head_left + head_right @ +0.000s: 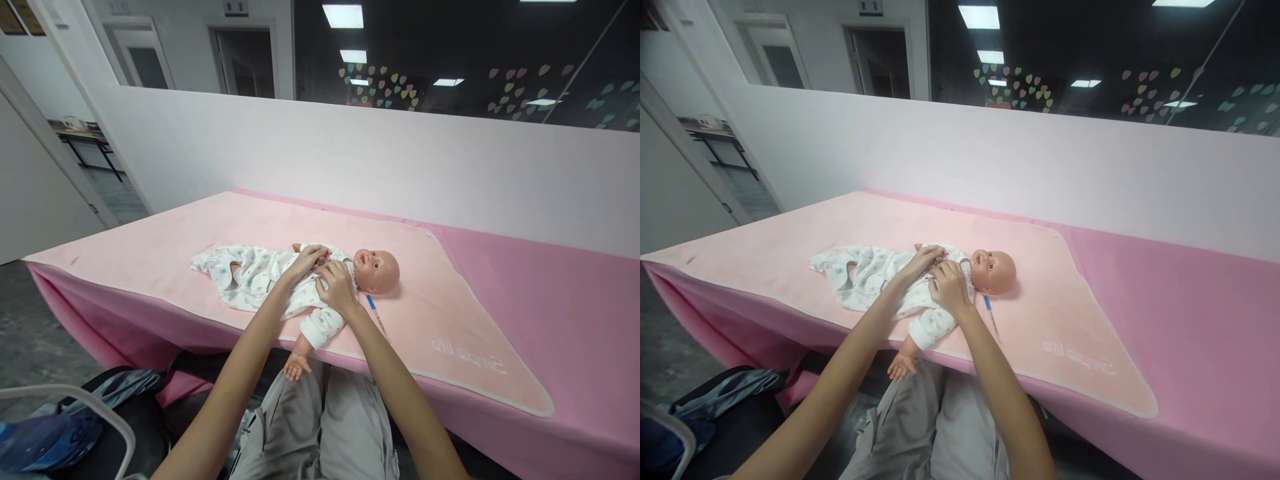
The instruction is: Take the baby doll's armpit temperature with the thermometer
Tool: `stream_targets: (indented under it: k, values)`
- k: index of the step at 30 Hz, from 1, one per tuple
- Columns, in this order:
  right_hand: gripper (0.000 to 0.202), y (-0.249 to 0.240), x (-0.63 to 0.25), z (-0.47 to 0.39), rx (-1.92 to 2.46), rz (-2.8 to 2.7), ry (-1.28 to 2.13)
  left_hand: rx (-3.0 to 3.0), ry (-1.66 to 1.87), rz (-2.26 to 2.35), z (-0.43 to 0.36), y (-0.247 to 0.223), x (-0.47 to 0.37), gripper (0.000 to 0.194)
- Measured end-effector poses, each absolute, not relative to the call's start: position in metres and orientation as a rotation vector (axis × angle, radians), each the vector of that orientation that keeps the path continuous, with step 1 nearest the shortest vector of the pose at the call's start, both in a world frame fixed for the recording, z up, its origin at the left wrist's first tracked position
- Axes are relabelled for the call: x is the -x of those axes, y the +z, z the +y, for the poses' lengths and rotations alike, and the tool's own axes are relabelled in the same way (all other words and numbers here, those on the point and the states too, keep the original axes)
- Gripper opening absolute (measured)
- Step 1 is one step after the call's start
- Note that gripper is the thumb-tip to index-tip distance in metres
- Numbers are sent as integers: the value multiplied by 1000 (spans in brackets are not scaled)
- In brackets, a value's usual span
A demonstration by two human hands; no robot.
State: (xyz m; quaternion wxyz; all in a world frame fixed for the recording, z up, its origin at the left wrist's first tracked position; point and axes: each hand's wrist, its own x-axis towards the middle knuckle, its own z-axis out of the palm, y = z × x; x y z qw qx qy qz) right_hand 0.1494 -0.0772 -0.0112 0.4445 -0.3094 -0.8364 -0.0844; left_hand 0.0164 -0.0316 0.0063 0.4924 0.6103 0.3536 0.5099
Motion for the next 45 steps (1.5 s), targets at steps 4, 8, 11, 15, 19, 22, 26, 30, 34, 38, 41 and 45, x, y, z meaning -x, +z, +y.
stream_targets:
  k: [4,8,11,15,19,22,26,30,34,38,41,45]
  values:
    - [8,-10,-149,-77,744,-2045,-200,-1482,1235,840,-30,6,-16,31]
    - [10,-10,-148,-77,675,-2039,-195,-1505,1253,849,-27,5,-16,31]
    - [12,-11,-147,-76,663,-2031,-203,-1529,1248,877,-24,3,-15,32]
    - [13,-13,-147,-75,676,-2024,-213,-1571,1244,885,-25,4,-15,31]
    - [13,-15,-147,-74,682,-2017,-223,-1575,1223,914,-31,10,-18,29]
    - [11,-16,-147,-73,698,-2006,-220,-1555,1212,916,-34,16,-21,24]
    - [10,-17,-146,-72,714,-1996,-197,-1457,1375,826,-40,17,-10,21]
    - [10,-18,-145,-71,752,-1982,-146,-1656,1343,883,-63,7,13,21]
    - [8,-21,-145,-70,752,-1976,-79,-1996,1269,986,-89,-2,22,19]
    - [8,-23,-146,-69,759,-1966,-45,-2095,1343,1130,-96,-4,16,20]
    - [9,-23,-146,-69,769,-1964,-28,-2035,1348,1116,-95,-5,13,20]
    - [9,-21,-145,-69,790,-1982,-26,-1954,1347,1053,-95,-3,14,19]
